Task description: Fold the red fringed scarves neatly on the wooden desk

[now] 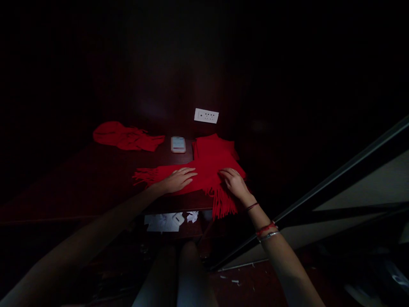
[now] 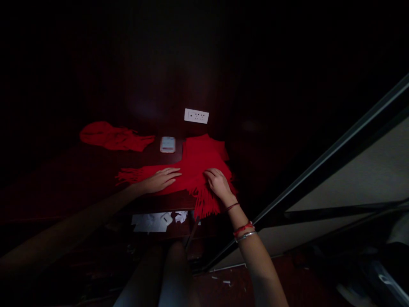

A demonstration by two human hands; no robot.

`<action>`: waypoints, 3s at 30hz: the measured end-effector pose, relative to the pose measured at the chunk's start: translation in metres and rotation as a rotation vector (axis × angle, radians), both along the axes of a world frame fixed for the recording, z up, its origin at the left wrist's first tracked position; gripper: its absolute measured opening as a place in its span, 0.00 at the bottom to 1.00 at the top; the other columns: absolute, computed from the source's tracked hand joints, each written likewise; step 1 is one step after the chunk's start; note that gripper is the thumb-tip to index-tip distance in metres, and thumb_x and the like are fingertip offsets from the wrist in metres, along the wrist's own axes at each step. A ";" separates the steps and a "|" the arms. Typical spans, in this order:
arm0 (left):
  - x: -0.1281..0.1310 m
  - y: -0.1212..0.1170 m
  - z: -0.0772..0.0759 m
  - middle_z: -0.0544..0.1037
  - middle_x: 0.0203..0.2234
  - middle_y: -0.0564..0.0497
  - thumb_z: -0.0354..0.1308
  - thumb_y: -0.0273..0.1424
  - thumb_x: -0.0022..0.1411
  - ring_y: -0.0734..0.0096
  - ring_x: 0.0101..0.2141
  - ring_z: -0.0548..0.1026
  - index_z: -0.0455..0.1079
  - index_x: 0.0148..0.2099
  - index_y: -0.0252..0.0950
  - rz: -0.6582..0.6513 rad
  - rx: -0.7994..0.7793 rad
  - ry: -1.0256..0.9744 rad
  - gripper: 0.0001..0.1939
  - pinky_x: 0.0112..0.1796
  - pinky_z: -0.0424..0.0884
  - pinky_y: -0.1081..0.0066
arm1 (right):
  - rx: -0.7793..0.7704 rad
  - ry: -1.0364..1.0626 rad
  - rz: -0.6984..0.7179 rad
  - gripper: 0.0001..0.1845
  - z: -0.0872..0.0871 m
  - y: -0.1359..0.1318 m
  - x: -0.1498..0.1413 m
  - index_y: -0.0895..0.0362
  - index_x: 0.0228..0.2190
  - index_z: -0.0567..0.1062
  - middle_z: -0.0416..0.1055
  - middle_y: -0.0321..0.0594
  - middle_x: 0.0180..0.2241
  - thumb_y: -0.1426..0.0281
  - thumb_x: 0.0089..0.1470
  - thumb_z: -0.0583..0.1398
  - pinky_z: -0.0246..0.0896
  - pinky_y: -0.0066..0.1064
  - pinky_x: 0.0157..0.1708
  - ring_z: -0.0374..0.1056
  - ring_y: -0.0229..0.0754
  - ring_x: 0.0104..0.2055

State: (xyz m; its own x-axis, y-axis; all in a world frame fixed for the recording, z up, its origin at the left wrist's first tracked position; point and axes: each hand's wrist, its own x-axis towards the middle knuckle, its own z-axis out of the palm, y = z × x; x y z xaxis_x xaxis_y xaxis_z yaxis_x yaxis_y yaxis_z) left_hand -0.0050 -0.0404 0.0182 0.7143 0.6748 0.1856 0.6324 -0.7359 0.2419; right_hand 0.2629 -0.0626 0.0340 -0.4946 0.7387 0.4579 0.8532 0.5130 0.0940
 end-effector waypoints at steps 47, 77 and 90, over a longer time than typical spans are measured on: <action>-0.033 0.023 0.004 0.36 0.58 0.54 0.41 0.52 0.52 0.41 0.55 0.33 0.40 0.57 0.55 0.207 -0.387 0.356 0.31 0.45 0.35 0.39 | -0.527 -0.234 -0.127 0.24 -0.004 -0.002 -0.056 0.49 0.53 0.54 0.46 0.35 0.57 0.70 0.52 0.44 0.44 0.57 0.45 0.34 0.60 0.57; -0.106 0.015 0.013 0.64 0.41 0.49 0.47 0.35 0.56 0.70 0.43 0.62 0.64 0.44 0.37 -0.040 0.049 0.096 0.14 0.46 0.56 0.71 | -0.259 -0.394 0.211 0.15 -0.009 -0.016 -0.143 0.58 0.43 0.62 0.68 0.47 0.37 0.77 0.52 0.48 0.58 0.31 0.33 0.65 0.42 0.37; -0.097 0.021 0.009 0.71 0.34 0.51 0.45 0.30 0.56 0.73 0.34 0.69 0.63 0.41 0.35 0.142 -0.063 -0.015 0.11 0.35 0.62 0.76 | -0.501 0.216 0.270 0.12 -0.007 0.046 -0.134 0.61 0.38 0.64 0.68 0.40 0.33 0.74 0.48 0.53 0.55 0.26 0.35 0.63 0.35 0.34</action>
